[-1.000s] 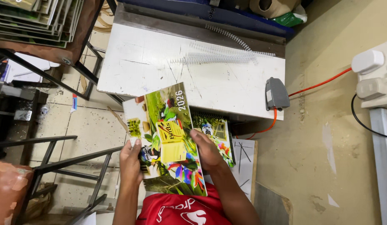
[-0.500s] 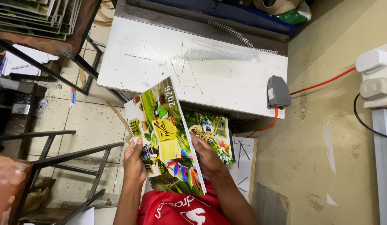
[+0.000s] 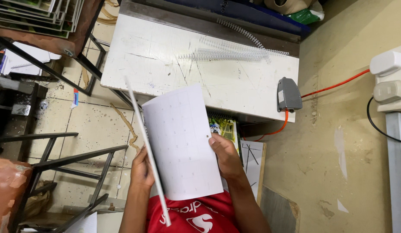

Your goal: The person sits on the floor and binds a stack of printed calendar pages using a white plastic spiral coil. They align the pages, insert the coil through the pre-punched holes, and secure the binding by hand.

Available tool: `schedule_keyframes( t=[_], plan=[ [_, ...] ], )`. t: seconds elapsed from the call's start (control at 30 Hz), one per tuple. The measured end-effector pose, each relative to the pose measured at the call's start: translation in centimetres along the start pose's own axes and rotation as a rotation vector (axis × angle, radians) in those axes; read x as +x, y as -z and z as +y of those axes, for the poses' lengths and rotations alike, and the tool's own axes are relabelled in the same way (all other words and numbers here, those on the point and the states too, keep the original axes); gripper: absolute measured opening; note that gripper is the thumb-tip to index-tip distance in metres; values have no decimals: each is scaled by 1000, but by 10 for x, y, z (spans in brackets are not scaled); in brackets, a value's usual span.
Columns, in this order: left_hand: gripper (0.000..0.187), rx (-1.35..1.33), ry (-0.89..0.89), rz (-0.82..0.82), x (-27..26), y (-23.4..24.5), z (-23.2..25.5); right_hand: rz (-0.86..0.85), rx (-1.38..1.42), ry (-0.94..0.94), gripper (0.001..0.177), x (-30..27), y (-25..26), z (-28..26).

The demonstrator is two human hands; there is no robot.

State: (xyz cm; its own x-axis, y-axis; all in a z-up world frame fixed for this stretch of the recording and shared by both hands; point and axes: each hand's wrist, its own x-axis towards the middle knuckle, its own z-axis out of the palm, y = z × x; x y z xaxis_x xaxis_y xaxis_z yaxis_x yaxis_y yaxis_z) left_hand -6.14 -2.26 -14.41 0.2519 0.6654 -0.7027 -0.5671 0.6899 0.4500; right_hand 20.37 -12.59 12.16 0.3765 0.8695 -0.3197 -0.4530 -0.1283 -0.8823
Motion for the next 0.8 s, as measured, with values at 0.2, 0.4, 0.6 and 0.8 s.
schedule_keyframes(
  t=[0.2, 0.4, 0.6, 0.8],
  plan=[
    [32, 242, -240, -44, -64, -100, 51, 248, -478, 213, 40, -13, 41, -14],
    [35, 350, -79, 9, -80, -138, 60, 776, -362, 694, 42, -64, 73, -66],
    [15, 558, -290, -9, -74, -132, 49, 657, -72, 471, 24, -6, 176, 27],
    [38, 650, -249, 11, -99, -152, 60, 392, -761, -47, 41, 33, 32, 12]
  ],
)
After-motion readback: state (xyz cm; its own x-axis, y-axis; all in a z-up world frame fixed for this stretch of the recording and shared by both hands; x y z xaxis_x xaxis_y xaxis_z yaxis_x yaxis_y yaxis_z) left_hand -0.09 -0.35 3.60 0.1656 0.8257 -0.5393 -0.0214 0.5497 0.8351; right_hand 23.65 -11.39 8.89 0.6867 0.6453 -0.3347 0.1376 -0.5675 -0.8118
